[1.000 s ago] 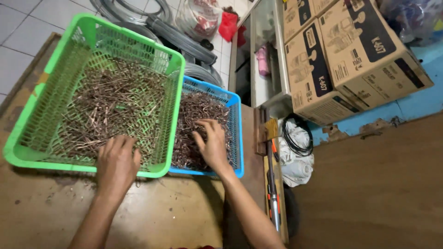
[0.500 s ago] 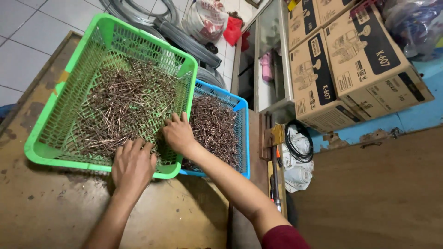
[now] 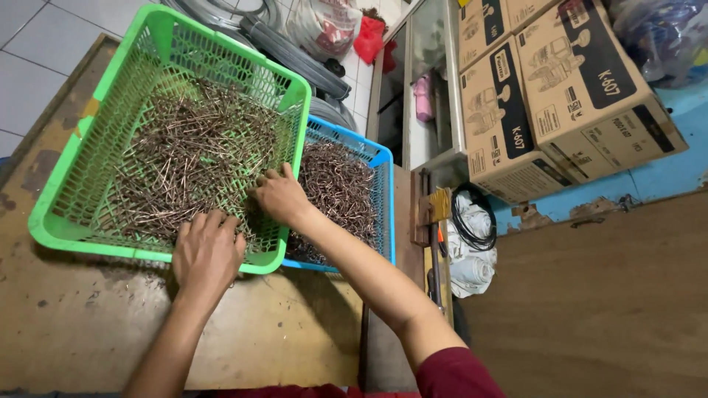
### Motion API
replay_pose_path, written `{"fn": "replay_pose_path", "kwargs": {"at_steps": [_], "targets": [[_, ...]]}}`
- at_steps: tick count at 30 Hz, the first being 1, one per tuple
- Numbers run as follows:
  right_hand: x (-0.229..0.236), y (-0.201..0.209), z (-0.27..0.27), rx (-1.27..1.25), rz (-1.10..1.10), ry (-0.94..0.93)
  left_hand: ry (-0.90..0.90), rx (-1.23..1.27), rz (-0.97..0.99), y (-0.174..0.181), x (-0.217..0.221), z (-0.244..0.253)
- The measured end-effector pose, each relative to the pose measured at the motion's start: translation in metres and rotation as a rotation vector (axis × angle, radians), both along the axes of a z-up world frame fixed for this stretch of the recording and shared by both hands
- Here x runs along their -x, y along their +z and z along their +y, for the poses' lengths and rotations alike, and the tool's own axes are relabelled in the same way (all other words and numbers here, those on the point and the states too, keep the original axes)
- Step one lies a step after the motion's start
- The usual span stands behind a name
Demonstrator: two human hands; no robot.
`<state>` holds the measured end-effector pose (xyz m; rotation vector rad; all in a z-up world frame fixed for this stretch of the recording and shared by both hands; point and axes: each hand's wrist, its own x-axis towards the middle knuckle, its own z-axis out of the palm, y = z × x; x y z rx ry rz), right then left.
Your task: Bending small copper wire segments using a manual lever-action jig and sorting them into plastic baskets.
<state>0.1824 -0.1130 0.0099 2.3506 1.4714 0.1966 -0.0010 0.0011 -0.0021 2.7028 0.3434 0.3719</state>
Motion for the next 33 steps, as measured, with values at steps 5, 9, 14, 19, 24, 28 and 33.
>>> {"fn": "replay_pose_path", "kwargs": {"at_steps": [5, 9, 14, 19, 24, 28, 33], "targets": [[-0.003, -0.016, -0.001, 0.005, 0.032, 0.009, 0.011, -0.009, 0.013, -0.007, -0.001, 0.000], [0.002, -0.011, 0.002, 0.024, 0.045, -0.006, 0.002, -0.022, -0.024, -0.012, -0.002, -0.001], [-0.001, -0.004, 0.002, 0.021, 0.087, 0.027, -0.016, 0.030, 0.073, 0.006, 0.000, 0.002], [0.018, 0.054, 0.005, 0.032, 0.219, -0.032, -0.021, 0.043, 0.113, 0.020, 0.001, -0.001], [-0.015, 0.053, -0.010, -0.291, 0.768, -0.224, 0.028, 0.075, -0.162, 0.018, 0.003, -0.001], [0.010, 0.105, -0.027, -0.489, 0.998, -0.301, 0.027, 0.159, -0.328, 0.019, 0.003, -0.004], [0.017, 0.103, -0.064, -0.829, 1.482, -0.410, -0.119, 0.073, -0.626, 0.036, 0.002, -0.013]]}}
